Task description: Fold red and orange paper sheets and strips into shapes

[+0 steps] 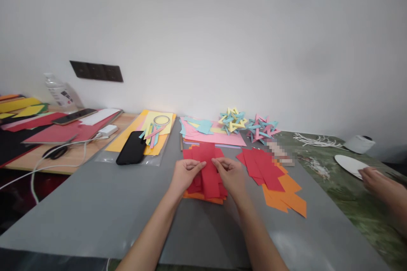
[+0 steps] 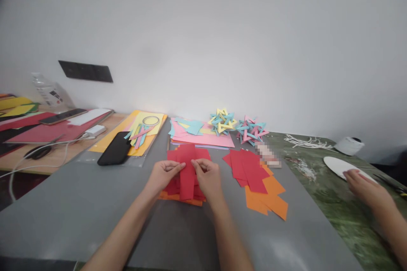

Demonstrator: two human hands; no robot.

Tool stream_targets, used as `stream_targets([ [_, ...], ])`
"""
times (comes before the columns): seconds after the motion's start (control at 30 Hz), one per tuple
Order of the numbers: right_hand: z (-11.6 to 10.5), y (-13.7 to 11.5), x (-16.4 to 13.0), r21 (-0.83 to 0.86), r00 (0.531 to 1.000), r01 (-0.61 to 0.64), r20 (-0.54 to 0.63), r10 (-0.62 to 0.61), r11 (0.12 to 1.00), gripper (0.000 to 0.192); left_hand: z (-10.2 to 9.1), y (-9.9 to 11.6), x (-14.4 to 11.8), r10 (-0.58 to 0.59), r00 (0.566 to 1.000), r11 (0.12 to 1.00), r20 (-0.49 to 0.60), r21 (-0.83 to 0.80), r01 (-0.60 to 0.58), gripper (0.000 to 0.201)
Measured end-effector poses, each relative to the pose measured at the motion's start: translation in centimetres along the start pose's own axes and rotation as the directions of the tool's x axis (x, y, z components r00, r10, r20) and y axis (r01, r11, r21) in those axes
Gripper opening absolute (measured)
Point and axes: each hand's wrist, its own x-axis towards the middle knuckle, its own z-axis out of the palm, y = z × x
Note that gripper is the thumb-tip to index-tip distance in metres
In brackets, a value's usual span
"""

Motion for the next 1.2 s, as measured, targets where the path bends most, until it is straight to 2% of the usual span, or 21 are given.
stream_targets([
  [0.13, 0.1, 0.6, 0.2, 0.106, 0.993, -0.097, 0.072, 0.090, 0.990, 0.024, 0.0, 0.2, 0.0, 0.059, 0.997, 0.998, -0.053, 0.012, -0.058, 0.021],
  [0.23, 0.0, 0.7, 0.3, 0.111, 0.986, -0.126, 0.122, 0.113, 0.986, 0.025, 0.0, 0.4, -0.1, 0.075, 0.993, 0.997, -0.087, 0.019, -0.073, 0.023],
  [0.4, -0.1, -0.2, -0.1, -0.065, 0.999, -0.024, 0.040, 0.026, 0.998, 0.026, 0.1, 0.3, -0.1, 0.028, 0.999, 1.000, -0.016, 0.009, -0.028, 0.026],
  [0.53, 0.1, -0.7, -0.3, -0.172, 0.997, 0.063, -0.025, -0.068, 0.983, 0.027, 0.1, 0.0, 0.0, -0.021, 0.998, 1.000, -0.057, 0.013, 0.021, 0.025],
  [0.63, 0.2, -0.5, -0.3, -0.139, 0.998, 0.038, -0.035, -0.043, 0.990, 0.026, 0.1, -0.1, 0.0, -0.063, 0.998, 0.998, -0.002, -0.016, 0.063, 0.027],
  [0.73, 0.2, 0.0, 0.0, -0.028, 1.000, -0.027, -0.017, 0.026, 0.999, 0.024, 0.1, 0.1, -0.1, -0.055, 0.998, 0.997, 0.037, -0.049, 0.057, 0.026],
  [0.83, 0.1, 0.6, 0.2, 0.080, 0.995, -0.097, 0.039, 0.094, 0.992, 0.025, 0.1, 0.3, -0.1, 0.014, 1.000, 0.999, 0.011, -0.029, -0.014, 0.024],
  [0.93, -0.1, 0.9, 0.3, 0.119, 0.984, -0.147, 0.114, 0.133, 0.982, 0.027, 0.0, 0.4, 0.0, 0.075, 0.995, 0.997, -0.061, 0.022, -0.073, 0.024],
  [1.07, -0.1, 1.0, 0.3, 0.102, 0.985, -0.117, 0.139, 0.103, 0.988, 0.027, -0.2, 0.4, 0.2, 0.072, 0.994, 0.997, -0.085, 0.017, -0.070, 0.027],
  [1.2, -0.1, 0.8, 0.2, 0.018, 0.994, -0.043, 0.105, 0.041, 0.999, 0.028, -0.2, 0.3, 0.2, -0.005, 0.998, 0.999, -0.055, -0.038, 0.003, 0.030],
])
